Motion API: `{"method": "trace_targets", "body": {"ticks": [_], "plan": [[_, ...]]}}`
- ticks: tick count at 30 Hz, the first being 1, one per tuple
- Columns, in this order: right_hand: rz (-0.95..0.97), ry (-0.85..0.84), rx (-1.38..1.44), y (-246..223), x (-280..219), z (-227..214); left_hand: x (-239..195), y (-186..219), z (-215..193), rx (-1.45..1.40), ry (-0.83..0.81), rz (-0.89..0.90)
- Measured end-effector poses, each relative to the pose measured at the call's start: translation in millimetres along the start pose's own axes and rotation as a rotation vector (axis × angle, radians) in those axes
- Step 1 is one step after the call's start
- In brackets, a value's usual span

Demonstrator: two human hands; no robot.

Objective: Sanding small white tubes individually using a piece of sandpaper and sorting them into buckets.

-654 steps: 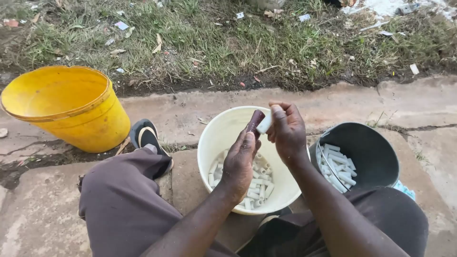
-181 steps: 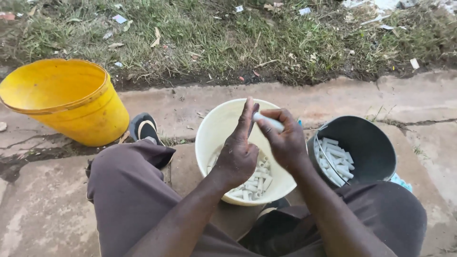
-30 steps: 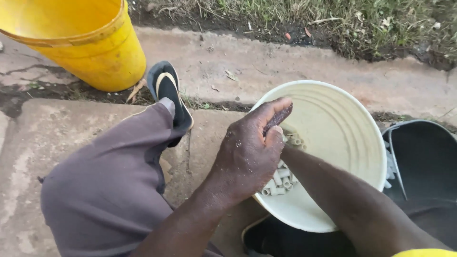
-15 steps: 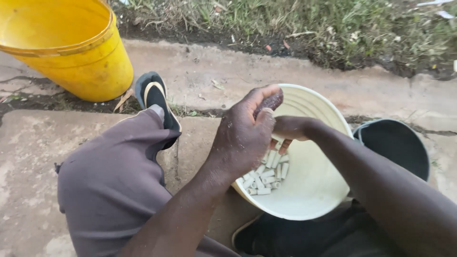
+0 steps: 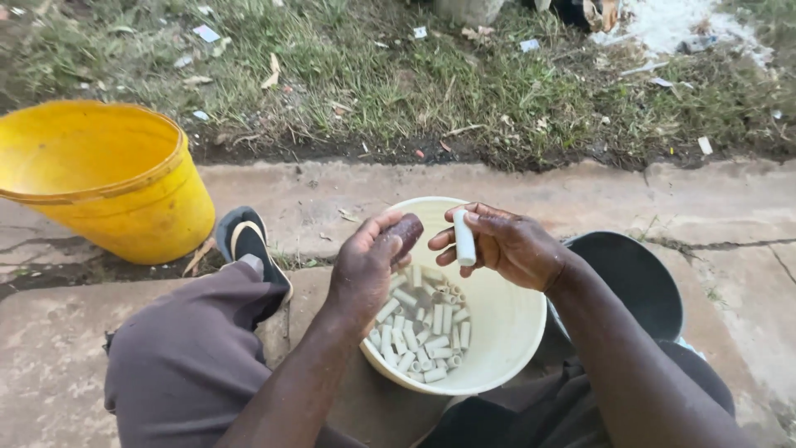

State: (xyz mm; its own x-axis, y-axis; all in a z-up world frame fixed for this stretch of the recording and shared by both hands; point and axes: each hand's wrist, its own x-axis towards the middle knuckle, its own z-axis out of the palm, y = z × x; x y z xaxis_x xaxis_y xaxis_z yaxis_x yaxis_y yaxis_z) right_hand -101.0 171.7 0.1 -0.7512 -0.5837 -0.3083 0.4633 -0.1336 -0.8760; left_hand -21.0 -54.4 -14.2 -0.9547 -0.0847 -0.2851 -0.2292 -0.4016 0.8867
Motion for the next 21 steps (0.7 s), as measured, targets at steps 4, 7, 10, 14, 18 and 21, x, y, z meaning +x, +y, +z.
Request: {"method": "trace_targets", "body": {"ticks": [4,7,10,14,18,21], "plan": [[-0.108,0.081,-0.103,15.0,13.2,-5.4,-3.7,-10.0,1.5,-0.023,-0.030,-0.027],[-0.135,0.147,-0.132,44.1,32.2,-14.2,-5.5,-12.7,8.2,-0.105,-0.041,-0.005],[-0.220,0.258,-0.286,58.2,38.3,10.4,-14.3,-16.1,20.4,-0.211,-0.103,0.058],[-0.256,0.500,-0.577,45.2,25.9,54.7,-11.3,-37.6,27.9,-0.295,-0.162,0.139],[-0.190,0.485,-0.599,57.0,28.1,41.4,-5.1,-34.5,28.8,-0.371,-0.168,0.171],[-0.339,0.425,-0.356,47.9,41.9,17.4,-10.1,-32.3,21.5,-0.307,-0.134,0.132]]}}
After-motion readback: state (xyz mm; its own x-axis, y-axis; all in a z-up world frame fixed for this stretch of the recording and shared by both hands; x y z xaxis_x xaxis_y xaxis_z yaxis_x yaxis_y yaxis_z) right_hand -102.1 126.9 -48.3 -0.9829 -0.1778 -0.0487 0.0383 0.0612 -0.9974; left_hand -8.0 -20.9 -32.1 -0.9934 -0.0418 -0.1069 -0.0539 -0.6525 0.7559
